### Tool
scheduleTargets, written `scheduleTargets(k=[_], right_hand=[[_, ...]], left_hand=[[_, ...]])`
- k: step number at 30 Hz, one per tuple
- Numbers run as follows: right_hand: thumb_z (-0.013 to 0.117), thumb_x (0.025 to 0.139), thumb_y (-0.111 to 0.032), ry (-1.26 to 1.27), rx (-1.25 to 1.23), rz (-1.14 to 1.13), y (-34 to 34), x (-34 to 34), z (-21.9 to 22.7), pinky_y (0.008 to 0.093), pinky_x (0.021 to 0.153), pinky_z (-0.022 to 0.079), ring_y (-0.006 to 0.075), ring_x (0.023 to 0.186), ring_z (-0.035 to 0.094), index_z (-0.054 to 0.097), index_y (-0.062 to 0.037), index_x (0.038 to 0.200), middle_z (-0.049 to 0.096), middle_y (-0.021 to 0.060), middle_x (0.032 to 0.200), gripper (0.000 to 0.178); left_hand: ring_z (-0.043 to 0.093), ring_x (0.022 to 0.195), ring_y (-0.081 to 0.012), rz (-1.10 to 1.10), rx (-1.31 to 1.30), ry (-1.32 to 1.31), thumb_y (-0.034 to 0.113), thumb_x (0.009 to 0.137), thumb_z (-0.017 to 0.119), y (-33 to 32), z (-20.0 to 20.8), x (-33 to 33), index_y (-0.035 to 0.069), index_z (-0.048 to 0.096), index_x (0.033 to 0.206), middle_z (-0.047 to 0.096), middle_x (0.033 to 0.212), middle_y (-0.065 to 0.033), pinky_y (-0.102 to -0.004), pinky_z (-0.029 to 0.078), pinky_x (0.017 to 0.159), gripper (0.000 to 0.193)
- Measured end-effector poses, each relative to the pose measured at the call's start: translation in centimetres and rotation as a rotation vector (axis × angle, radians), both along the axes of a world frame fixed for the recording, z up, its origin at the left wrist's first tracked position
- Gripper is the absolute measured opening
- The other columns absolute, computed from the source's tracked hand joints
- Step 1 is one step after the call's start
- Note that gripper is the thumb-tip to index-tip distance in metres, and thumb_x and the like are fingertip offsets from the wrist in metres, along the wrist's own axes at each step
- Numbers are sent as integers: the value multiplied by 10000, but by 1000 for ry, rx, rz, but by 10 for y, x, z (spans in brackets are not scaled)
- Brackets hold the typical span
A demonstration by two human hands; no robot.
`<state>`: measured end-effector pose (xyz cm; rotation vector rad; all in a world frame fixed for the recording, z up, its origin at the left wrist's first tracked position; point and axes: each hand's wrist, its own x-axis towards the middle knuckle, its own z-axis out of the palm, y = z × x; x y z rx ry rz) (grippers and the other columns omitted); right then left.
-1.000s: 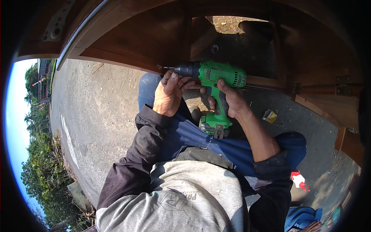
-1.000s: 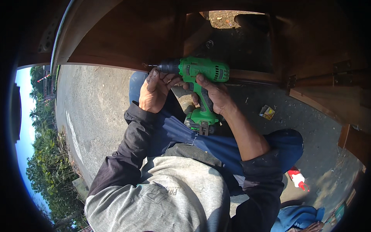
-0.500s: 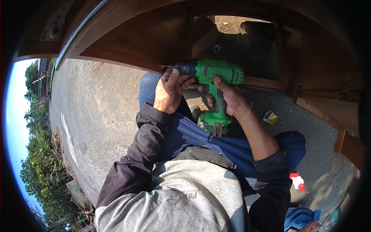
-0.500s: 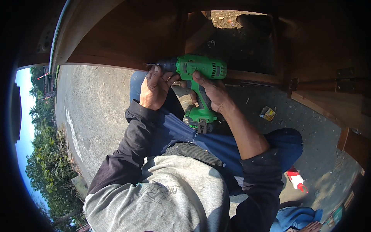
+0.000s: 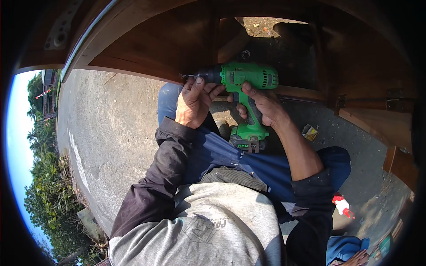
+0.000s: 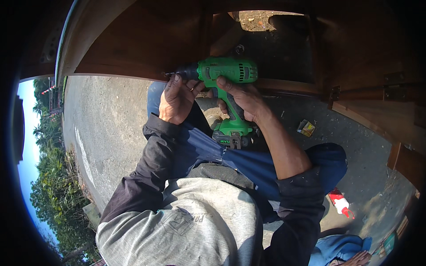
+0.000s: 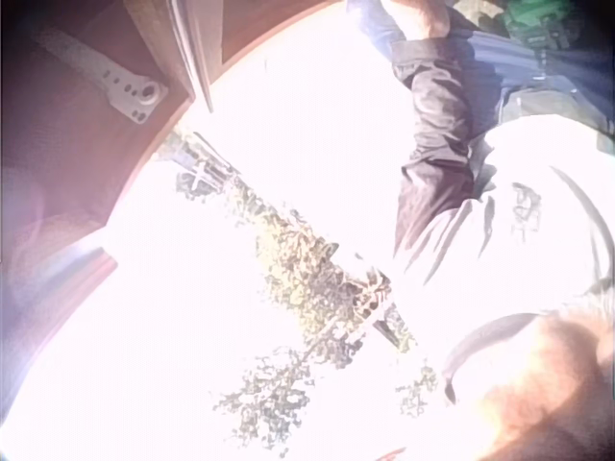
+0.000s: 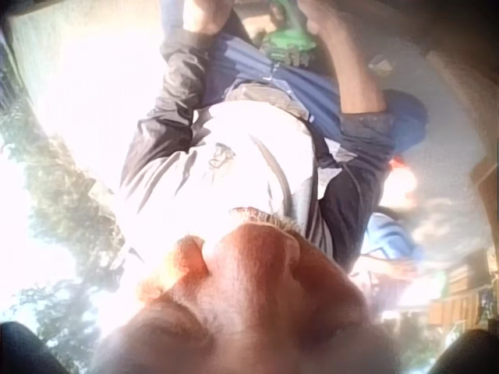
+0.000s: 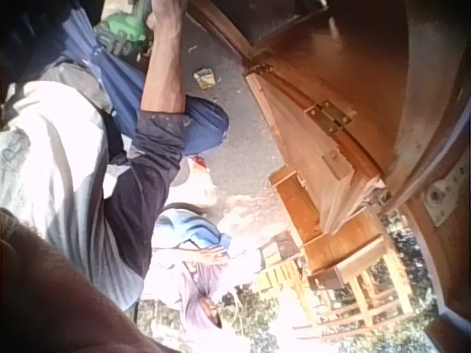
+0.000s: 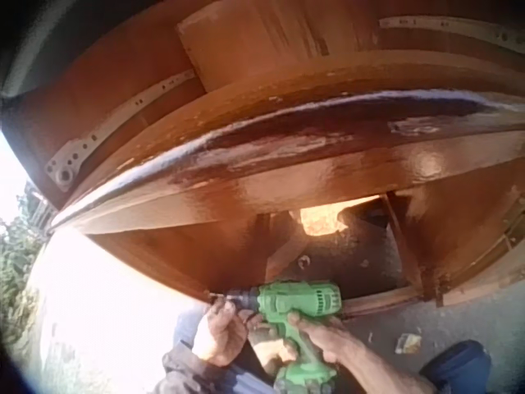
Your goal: The person assembles a wooden cabinet by attaching hardware and using a power drill to drive screws into the interior frame while sitting on the ground outside.
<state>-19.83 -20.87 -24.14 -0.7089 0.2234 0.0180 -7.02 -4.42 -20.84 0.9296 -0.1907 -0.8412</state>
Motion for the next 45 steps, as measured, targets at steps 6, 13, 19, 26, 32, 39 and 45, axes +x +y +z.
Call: scheduleTargets(k=[6, 13, 19, 26, 32, 39, 45], right_hand=[[725, 861, -454, 22, -27, -11, -2, 0, 14, 254, 474, 493, 125, 566, 600, 617, -29, 1154, 653, 107, 849, 528], [720, 862, -459, 9, -112, 13, -6, -1, 21, 257, 493, 486, 123, 579, 587, 603, -30, 1176, 641, 98, 855, 545], [713, 879, -428, -18, -108, 19, -6, -2, 19, 261, 498, 495, 125, 588, 590, 603, -29, 1161, 637, 98, 857, 500], [708, 892, -402, 15, -39, 3, 1, 0, 12, 253, 499, 487, 122, 594, 588, 609, -28, 1147, 636, 93, 863, 463], [702, 898, -402, -44, -193, 5, 1, -7, 29, 250, 512, 486, 117, 608, 581, 606, -23, 1194, 654, 99, 909, 490], [700, 891, -417, -8, -176, -26, 5, -10, 20, 251, 514, 488, 124, 608, 586, 593, -24, 1228, 667, 115, 956, 530], [703, 876, -449, -2, -125, -44, 8, -7, 10, 253, 504, 493, 128, 594, 594, 591, -27, 1211, 665, 114, 939, 550]], left_hand=[[651, 1045, -220, -45, -36, 13, 201, 973, 609, -5, -6, 6, 78, 599, 1117, 680, 1097, -71, -435, 484, 1000, 190], [659, 1041, -214, -15, -21, -60, 171, 957, 626, -8, -6, 8, 66, 610, 1124, 669, 1140, -65, -404, 506, 987, 198], [663, 1026, -213, 4, -65, -25, 149, 954, 628, -10, -1, 5, 58, 599, 1141, 669, 1137, -75, -407, 499, 1006, 210], [638, 1085, -213, -5, -39, -51, 154, 953, 628, -2, -10, 9, 61, 591, 1161, 662, 1158, -67, -409, 496, 1006, 231], [657, 980, -178, 18, -74, 73, 149, 920, 686, -6, 8, 4, 48, 628, 1020, 678, 982, -52, -392, 521, 980, 153], [652, 987, -181, -86, -143, 77, 143, 947, 635, 0, -9, 11, 76, 615, 1097, 676, 1020, -35, -422, 501, 1015, 165], [672, 923, -177, -13, -25, 61, 143, 953, 629, -7, 2, 5, 64, 616, 1062, 684, 970, -52, -416, 522, 981, 135]])
